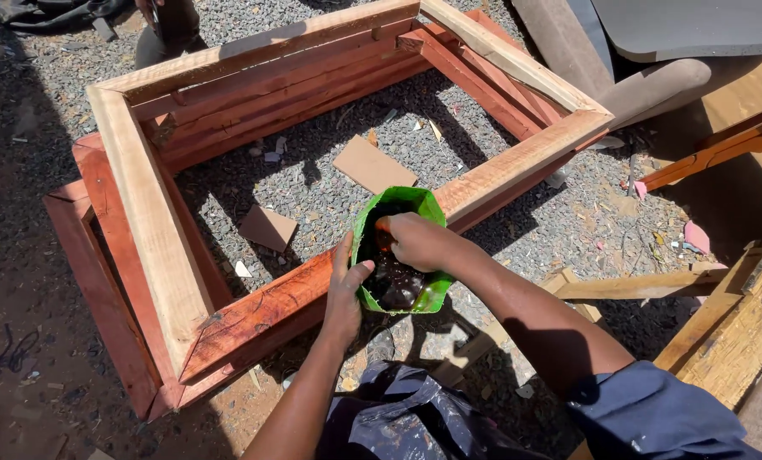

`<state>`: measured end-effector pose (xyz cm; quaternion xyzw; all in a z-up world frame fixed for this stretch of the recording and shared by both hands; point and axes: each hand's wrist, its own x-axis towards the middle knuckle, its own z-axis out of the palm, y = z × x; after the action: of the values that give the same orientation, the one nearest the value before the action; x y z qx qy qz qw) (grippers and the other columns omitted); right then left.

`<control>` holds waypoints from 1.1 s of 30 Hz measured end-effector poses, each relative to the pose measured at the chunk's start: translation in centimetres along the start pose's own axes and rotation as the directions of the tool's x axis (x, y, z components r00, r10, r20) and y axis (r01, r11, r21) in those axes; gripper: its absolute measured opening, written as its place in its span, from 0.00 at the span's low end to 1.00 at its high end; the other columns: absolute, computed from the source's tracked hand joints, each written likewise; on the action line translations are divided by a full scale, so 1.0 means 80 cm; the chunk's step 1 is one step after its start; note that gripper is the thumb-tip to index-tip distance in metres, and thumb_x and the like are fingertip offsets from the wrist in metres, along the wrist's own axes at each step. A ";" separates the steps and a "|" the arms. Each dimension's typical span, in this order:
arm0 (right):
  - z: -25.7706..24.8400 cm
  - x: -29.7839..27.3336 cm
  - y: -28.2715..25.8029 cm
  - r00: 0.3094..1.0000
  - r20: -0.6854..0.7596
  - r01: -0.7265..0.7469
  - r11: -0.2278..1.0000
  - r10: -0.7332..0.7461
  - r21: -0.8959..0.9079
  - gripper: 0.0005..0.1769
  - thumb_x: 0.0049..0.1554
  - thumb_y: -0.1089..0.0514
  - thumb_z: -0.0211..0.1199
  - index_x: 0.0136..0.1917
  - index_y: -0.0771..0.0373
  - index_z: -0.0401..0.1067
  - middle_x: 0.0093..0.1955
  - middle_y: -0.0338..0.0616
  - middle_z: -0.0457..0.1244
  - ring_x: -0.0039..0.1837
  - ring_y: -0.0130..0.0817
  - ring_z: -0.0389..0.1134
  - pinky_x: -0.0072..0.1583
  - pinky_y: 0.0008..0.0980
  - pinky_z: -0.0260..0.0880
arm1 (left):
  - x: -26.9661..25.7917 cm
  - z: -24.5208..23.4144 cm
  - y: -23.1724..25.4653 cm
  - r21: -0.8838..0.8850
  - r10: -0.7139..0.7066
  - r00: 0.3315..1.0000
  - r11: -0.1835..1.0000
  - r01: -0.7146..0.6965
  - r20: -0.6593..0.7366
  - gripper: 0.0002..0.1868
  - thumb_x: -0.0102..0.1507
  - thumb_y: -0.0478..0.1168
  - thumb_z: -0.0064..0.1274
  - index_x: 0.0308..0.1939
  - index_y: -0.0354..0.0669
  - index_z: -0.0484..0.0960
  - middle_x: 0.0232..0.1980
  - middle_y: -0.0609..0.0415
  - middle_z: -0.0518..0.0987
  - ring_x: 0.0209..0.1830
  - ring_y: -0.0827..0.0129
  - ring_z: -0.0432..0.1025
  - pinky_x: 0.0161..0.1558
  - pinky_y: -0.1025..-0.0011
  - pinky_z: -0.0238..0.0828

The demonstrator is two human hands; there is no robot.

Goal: Staining a wooden frame using a cloth dipped in wood stain

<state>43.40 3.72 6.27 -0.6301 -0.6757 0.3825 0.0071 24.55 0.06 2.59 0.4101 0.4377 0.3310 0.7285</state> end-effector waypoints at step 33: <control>-0.076 -0.013 0.060 0.989 -0.138 0.025 0.972 -0.058 -0.232 0.16 0.52 0.67 0.60 0.54 0.71 0.75 0.52 0.65 0.64 0.52 0.72 0.70 0.48 0.60 0.76 | 0.083 0.089 0.020 0.044 0.020 0.998 0.999 -0.018 -0.063 0.51 0.57 0.61 0.51 0.81 0.53 0.50 0.81 0.30 0.40 0.81 0.32 0.32 0.75 0.38 0.33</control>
<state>50.66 5.50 8.57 -0.6382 -0.7263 0.2552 -0.0094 33.45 4.12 3.57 0.4192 0.4638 0.3412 0.7020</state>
